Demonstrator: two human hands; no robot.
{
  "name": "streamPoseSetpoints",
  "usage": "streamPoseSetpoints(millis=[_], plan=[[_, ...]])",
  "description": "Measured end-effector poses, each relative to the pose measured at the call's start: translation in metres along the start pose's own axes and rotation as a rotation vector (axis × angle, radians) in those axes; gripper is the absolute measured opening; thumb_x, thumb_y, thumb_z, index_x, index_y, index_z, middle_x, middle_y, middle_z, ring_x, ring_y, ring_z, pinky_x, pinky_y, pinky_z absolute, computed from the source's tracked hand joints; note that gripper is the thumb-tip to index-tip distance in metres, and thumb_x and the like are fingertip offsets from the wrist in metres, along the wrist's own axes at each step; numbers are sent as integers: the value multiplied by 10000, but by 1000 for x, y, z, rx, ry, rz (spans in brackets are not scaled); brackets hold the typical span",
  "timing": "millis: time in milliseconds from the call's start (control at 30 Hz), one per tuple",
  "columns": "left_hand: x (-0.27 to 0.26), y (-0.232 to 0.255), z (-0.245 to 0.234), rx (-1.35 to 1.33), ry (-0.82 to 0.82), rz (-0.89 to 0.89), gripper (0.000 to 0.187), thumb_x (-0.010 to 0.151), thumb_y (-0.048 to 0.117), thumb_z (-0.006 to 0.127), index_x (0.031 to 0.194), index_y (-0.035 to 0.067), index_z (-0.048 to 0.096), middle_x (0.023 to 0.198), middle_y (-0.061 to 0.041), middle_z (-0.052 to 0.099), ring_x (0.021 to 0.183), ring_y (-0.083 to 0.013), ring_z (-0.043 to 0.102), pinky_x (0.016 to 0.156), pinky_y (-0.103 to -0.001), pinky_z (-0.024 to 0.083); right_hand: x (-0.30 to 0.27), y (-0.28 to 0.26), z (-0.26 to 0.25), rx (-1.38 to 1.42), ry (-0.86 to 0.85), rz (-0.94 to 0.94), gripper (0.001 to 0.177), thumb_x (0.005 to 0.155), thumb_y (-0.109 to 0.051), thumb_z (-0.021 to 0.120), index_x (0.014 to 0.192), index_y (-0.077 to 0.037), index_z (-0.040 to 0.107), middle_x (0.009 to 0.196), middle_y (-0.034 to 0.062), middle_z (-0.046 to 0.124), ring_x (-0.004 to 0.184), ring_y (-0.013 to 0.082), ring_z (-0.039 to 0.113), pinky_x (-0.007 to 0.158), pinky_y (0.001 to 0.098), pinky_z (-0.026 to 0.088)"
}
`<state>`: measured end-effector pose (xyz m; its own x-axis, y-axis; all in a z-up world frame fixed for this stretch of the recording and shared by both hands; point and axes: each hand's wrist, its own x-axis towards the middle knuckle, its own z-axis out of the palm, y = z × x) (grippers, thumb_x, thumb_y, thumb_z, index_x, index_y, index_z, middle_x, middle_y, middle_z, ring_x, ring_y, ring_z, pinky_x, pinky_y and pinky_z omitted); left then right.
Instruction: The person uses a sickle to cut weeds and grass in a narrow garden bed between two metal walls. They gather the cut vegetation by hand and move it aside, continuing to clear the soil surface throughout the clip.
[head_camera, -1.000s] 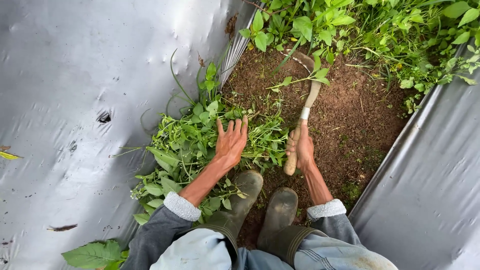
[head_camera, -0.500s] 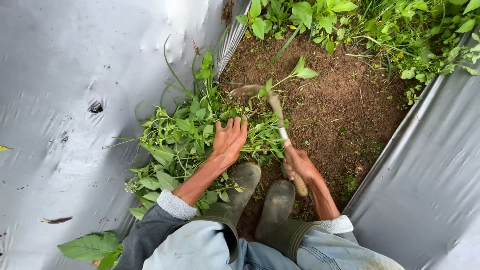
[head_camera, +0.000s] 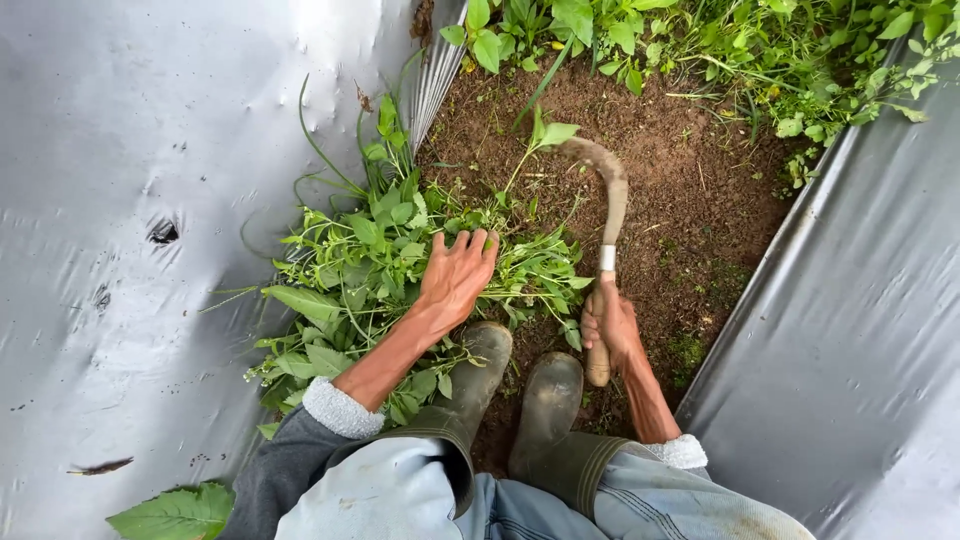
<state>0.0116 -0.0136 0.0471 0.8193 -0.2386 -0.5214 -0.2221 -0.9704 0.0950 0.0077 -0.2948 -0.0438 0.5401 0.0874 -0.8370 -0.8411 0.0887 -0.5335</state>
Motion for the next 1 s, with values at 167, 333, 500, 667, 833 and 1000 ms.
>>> streamPoseSetpoints(millis=[167, 333, 500, 667, 833, 1000], plan=[[4, -2, 0, -25, -35, -35, 794, 768, -99, 754, 1480, 49, 435, 1332, -174, 581, 1114, -283, 646, 909, -507, 441, -10, -32, -1, 24, 57, -22, 572, 1067, -569, 419, 768, -85, 483, 522, -14, 360, 358, 83, 379, 315, 287, 402], [4, 0, 1, -52, -33, -44, 816, 759, -115, 734, 1492, 47, 413, 1340, -187, 569, 1128, -299, 639, 920, -514, 441, 16, -7, 0, -112, -47, -17, 559, 1048, -549, 479, 764, -68, 516, 504, 16, 402, 333, 107, 403, 299, 315, 430], [-9, -7, 4, -125, -25, -115, 846, 725, -103, 751, 1488, 56, 421, 1366, -204, 556, 1152, -327, 637, 940, -541, 451, 15, 22, -2, -394, -252, 30, 606, 1029, -545, 561, 730, -17, 571, 474, 74, 442, 297, 160, 441, 289, 367, 483], [-11, -12, 12, -182, 23, -121, 833, 723, -142, 691, 1488, 71, 442, 1349, -194, 550, 1126, -328, 642, 945, -544, 459, 12, -27, 22, -107, -1, -65, 569, 1073, -586, 400, 791, -103, 509, 531, -26, 413, 362, 73, 419, 340, 273, 463], [-12, -21, 41, -210, 90, -165, 750, 729, -166, 644, 1417, 114, 545, 1262, -168, 575, 1004, -300, 684, 894, -557, 496, 28, -13, 27, -532, -300, -18, 640, 1054, -637, 444, 761, -75, 537, 501, 32, 483, 343, 124, 466, 318, 301, 479], [-45, -30, 68, -216, 100, -315, 627, 794, -142, 644, 1353, 140, 619, 1227, -167, 625, 930, -262, 717, 913, -577, 529, 10, 11, 41, -811, -522, 107, 675, 1032, -646, 473, 762, -38, 587, 509, 69, 522, 354, 153, 473, 330, 304, 498]])
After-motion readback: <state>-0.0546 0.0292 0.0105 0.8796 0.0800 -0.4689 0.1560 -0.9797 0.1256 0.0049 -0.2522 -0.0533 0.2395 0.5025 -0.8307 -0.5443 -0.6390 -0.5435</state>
